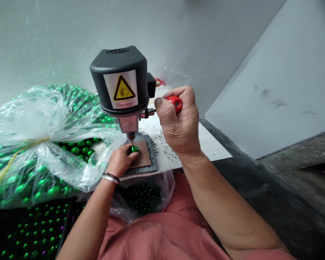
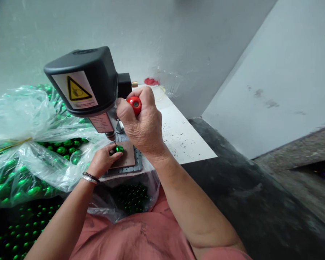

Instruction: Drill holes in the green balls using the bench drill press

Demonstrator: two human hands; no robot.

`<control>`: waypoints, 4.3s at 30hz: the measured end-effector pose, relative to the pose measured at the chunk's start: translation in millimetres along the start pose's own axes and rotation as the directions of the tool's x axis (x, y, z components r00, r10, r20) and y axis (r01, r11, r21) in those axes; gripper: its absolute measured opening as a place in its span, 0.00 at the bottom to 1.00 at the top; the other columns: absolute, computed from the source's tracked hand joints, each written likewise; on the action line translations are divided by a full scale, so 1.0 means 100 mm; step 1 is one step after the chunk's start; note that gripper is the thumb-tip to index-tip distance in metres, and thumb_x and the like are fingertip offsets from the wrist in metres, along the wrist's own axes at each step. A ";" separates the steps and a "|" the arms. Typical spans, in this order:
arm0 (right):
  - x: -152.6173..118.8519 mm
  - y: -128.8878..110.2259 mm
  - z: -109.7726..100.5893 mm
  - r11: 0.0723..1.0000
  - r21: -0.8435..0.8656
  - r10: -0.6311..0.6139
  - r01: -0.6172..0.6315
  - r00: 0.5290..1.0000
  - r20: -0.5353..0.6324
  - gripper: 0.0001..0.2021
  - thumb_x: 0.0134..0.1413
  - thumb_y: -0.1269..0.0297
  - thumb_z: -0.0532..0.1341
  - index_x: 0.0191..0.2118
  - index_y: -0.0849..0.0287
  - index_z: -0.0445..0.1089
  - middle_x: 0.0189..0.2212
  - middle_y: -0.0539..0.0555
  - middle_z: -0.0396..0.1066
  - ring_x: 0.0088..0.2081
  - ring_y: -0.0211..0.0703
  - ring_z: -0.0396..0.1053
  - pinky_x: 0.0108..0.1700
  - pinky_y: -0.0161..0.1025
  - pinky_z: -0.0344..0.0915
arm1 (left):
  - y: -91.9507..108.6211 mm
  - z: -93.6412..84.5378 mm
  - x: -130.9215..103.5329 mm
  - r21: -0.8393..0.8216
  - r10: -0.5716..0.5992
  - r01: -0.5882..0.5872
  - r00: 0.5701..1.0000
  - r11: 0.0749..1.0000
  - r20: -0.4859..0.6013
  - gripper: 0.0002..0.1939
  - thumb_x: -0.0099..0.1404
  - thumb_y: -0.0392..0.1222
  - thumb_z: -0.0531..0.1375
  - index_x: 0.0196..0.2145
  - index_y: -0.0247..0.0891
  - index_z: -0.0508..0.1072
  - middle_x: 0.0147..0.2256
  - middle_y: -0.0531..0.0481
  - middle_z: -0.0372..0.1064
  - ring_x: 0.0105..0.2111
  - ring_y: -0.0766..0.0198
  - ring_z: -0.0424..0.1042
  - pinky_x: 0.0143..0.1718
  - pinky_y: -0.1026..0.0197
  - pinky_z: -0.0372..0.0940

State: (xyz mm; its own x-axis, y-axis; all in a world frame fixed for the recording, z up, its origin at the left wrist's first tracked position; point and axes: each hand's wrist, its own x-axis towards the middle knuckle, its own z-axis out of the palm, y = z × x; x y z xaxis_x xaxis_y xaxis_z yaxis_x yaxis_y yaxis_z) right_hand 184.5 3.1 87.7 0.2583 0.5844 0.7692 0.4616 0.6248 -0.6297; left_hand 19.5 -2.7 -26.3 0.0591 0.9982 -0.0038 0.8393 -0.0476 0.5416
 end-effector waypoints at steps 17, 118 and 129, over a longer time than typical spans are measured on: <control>-0.44 0.11 -0.10 0.965 -0.224 -0.149 0.139 0.989 -0.025 0.04 0.53 0.64 0.55 0.31 0.56 0.59 0.21 0.45 0.61 0.22 0.29 0.59 0.25 0.31 0.60 | 0.01 0.06 -0.05 0.076 -0.008 0.011 0.999 0.997 -0.031 0.19 0.61 0.49 0.58 0.48 0.41 0.74 0.43 0.45 0.75 0.42 0.56 0.71 0.42 0.59 0.62; 0.59 0.00 0.11 0.991 -0.014 0.130 -0.130 0.970 0.207 0.15 0.53 0.50 0.48 0.26 0.56 0.49 0.22 0.45 0.52 0.26 0.32 0.48 0.31 0.33 0.47 | -0.11 0.15 -0.14 -0.332 -0.121 0.071 0.984 0.941 -0.133 0.17 0.61 0.47 0.55 0.45 0.37 0.70 0.39 0.45 0.73 0.39 0.56 0.72 0.41 0.56 0.64; 0.57 -0.01 0.10 0.991 0.001 0.132 -0.135 0.971 0.197 0.15 0.53 0.50 0.48 0.26 0.56 0.49 0.22 0.45 0.53 0.26 0.32 0.49 0.32 0.33 0.47 | -0.06 0.13 -0.09 -0.390 -0.205 0.114 0.958 0.914 -0.200 0.17 0.59 0.50 0.55 0.39 0.37 0.73 0.32 0.48 0.73 0.37 0.56 0.71 0.39 0.57 0.65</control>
State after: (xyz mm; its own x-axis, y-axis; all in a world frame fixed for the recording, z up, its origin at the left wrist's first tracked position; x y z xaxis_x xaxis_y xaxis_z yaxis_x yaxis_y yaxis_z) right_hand 190.2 41.8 131.1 0.1449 0.7524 0.6425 0.4213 0.5407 -0.7282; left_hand 21.2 -12.0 -40.8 -0.2236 0.9732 0.0540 0.5627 0.0836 0.8224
